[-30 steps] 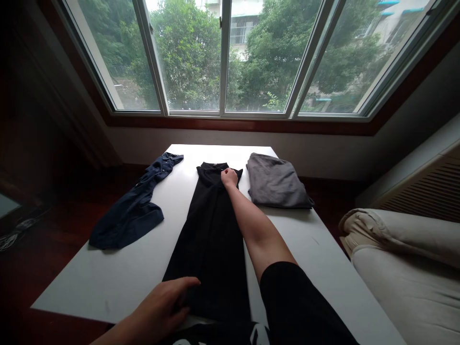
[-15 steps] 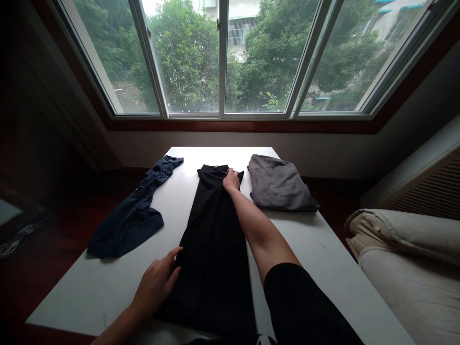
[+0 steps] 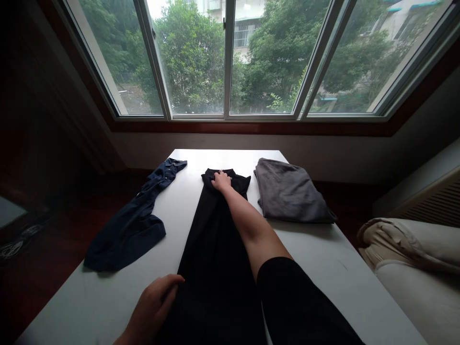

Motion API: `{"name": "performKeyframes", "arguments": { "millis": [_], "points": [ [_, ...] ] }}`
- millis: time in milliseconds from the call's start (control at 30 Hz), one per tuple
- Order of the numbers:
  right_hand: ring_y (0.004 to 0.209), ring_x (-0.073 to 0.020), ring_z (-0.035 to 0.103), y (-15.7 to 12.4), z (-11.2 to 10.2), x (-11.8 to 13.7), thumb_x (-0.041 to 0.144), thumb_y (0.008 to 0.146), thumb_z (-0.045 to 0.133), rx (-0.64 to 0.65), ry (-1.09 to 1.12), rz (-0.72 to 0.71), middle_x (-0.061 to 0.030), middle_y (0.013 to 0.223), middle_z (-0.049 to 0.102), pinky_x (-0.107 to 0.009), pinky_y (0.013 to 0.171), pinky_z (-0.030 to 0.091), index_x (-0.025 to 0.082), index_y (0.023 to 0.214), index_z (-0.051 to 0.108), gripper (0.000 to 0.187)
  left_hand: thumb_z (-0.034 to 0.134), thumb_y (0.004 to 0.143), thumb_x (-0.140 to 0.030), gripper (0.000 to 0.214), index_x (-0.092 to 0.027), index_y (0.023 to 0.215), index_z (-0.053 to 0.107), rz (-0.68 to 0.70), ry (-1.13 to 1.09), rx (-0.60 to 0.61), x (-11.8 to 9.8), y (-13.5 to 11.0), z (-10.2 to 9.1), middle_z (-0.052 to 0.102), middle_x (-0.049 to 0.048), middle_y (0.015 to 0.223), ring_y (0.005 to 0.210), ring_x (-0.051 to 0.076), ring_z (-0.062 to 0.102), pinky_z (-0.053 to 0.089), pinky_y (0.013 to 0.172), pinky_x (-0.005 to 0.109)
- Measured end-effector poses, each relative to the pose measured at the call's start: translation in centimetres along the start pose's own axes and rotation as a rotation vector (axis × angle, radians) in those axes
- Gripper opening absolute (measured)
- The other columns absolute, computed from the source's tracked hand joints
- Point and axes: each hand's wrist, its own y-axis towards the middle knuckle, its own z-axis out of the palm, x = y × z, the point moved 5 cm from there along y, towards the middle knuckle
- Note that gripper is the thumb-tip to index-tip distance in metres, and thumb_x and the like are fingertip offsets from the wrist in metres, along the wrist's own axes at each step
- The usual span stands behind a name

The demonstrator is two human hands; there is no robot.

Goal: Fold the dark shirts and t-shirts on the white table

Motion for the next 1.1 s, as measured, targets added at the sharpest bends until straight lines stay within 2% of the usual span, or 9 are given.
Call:
{"name": "performKeyframes", "arguments": {
  "millis": [133,267,433,633,733,800,867,933,1100],
  "points": [
    [0.125,-0.0344,0.056,0.7,0.9,0.1,0.044,0.093,0.065,0.051,-0.057,0.046,-0.0181,0.131,0.064,-0.047,0.106,0.041,0.019,0.125,0.066,0.041,0.047,0.098,-0.023,0.027,-0.027,0.104,0.072,0.018,0.009,0.04,0.0,0.0,0.0,0.075,0.0049,0.097,0.089,0.024,0.07,0.056,0.08,0.035],
    [0.125,-0.0318,0.056,0.9,0.3,0.2,0.039,0.099,0.056,0.038,-0.05,0.006,-0.0161,0.133,0.064,-0.042,0.104,0.042,0.02,0.119,0.069,0.03,0.047,0.098,-0.023,0.025,-0.027,0.102,0.072,0.006,0.025,0.034,0.2,-0.1,0.1,0.075,0.0046,0.095,0.088,0.024,0.07,0.055,0.08,0.036],
    [0.107,-0.0272,0.065,0.7,-1.4,-1.0,0.04,0.108,0.037,-0.133,0.025,0.045,-0.0134,0.117,0.071,-0.036,0.091,0.045,0.022,0.136,0.056,0.038,0.049,0.096,-0.021,0.024,-0.027,0.099,0.072,-0.02,0.071,-0.018,0.5,-0.2,0.1,0.075,0.0033,0.093,0.085,0.024,0.07,0.054,0.078,0.035],
    [0.116,-0.0301,0.059,-0.5,-1.7,-3.7,0.036,0.102,0.054,-0.06,-0.034,0.158,-0.0187,0.126,0.066,-0.038,0.095,0.044,0.014,0.129,0.062,0.035,0.048,0.096,-0.021,0.025,-0.027,0.097,0.073,-0.031,0.125,-0.064,0.1,-0.2,-0.1,0.076,0.0003,0.092,0.086,0.021,0.071,0.054,0.08,0.031],
    [0.125,-0.0295,0.05,-1.8,-2.4,-3.5,0.032,0.105,0.05,-0.215,-0.049,0.056,-0.0198,0.134,0.06,-0.039,0.105,0.036,0.011,0.132,0.061,0.036,0.048,0.097,-0.023,0.025,-0.027,0.096,0.073,-0.029,0.149,-0.082,0.1,-0.5,-0.2,0.076,-0.0004,0.091,0.083,0.02,0.071,0.054,0.079,0.031],
    [0.128,-0.0282,0.045,-2.6,-2.3,-2.4,0.03,0.106,0.047,-0.256,-0.048,-0.118,-0.0181,0.138,0.058,-0.038,0.109,0.031,0.011,0.131,0.063,0.035,0.049,0.097,-0.022,0.025,-0.027,0.095,0.073,-0.037,0.173,-0.088,0.2,-0.7,-0.1,0.076,-0.0011,0.09,0.083,0.02,0.071,0.053,0.078,0.03],
    [0.133,-0.0272,0.043,-3.3,-1.3,-1.2,0.031,0.106,0.048,-0.167,-0.041,-0.328,-0.014,0.144,0.056,-0.038,0.113,0.028,0.016,0.133,0.065,0.035,0.049,0.096,-0.022,0.024,-0.028,0.094,0.073,-0.039,0.21,-0.092,0.2,-0.9,0.0,0.076,-0.0017,0.089,0.083,0.02,0.071,0.053,0.078,0.03],
    [0.141,-0.0275,0.038,-3.8,0.0,-0.7,0.037,0.107,0.047,-0.02,-0.035,-0.432,-0.0093,0.152,0.053,-0.041,0.118,0.023,0.023,0.139,0.063,0.039,0.049,0.096,-0.022,0.024,-0.028,0.093,0.073,-0.032,0.258,-0.088,0.1,-0.9,0.0,0.076,-0.0018,0.088,0.081,0.02,0.07,0.052,0.076,0.031],
    [0.157,-0.0329,0.015,-3.6,1.0,-1.9,0.049,0.109,0.037,0.165,0.015,-0.212,-0.0093,0.17,0.027,-0.057,0.123,0.01,0.025,0.158,0.043,0.056,0.049,0.095,-0.018,0.023,-0.026,0.09,0.071,-0.025,0.362,-0.073,-0.1,-1.1,0.1,0.073,-0.0017,0.08,0.072,0.019,0.067,0.05,0.067,0.03]
  ]
}}
